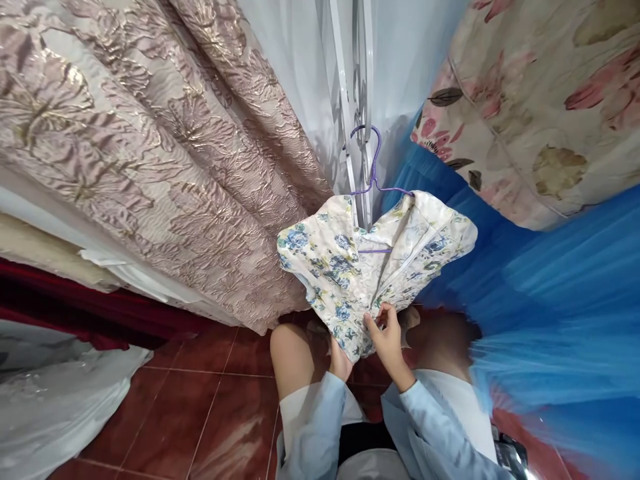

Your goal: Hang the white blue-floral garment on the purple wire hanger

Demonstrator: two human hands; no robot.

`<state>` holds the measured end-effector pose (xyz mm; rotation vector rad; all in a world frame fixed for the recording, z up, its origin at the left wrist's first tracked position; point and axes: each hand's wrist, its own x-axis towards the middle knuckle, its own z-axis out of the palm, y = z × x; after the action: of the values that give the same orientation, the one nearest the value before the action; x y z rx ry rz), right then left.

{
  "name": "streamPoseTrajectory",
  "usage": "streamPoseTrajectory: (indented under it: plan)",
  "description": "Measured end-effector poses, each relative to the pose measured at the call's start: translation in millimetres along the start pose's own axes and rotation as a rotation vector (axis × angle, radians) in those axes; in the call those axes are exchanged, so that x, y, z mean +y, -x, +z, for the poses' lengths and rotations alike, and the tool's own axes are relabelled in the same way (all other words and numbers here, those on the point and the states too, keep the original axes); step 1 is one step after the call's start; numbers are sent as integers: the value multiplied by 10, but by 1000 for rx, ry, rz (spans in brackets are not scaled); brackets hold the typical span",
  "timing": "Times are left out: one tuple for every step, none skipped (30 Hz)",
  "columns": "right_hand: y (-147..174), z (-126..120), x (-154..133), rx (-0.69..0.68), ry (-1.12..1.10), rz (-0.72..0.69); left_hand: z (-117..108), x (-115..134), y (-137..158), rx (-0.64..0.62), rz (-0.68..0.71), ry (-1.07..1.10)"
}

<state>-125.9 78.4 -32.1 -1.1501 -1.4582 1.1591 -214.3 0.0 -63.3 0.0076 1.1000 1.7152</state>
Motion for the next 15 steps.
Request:
streamPoseTrajectory:
  plan:
    - [21,-4,39,33,-1,-2,-60,-82,-1,16,0,-9]
    - [35,-19,66,69,-5,-11,-105,-156,-4,26,6,-33]
    - [43,-40,79,98,-8,-27,-131,-217,-7,19,17,-78]
    - [46,-64,82,114,-9,-43,-134,-261,-10,-6,35,-141]
    - [46,-88,77,117,-8,-53,-115,-288,-14,-44,63,-216]
    - [41,-110,67,105,-4,-52,-78,-299,-17,-86,103,-292]
    - [33,-131,55,85,3,-39,-29,-299,-20,-123,150,-360]
    - [20,-150,42,61,14,-16,25,-294,-23,-149,200,-415]
    - [2,-169,29,36,32,9,74,-286,-27,-155,248,-456]
    - [-21,-189,15,8,58,32,112,-281,-32,-150,291,-489]
    - [-48,-210,-3,-22,92,48,135,-280,-38,-144,321,-519]
    - [-79,-232,-23,-54,132,59,141,-281,-43,-136,335,-548]
    - [-113,-253,-48,-88,174,66,133,-284,-47,-129,336,-575]
    - [-146,-275,-78,-127,209,73,114,-287,-50,-121,329,-596]
    - [-177,-293,-111,-174,223,81,89,-287,-52,-109,319,-611]
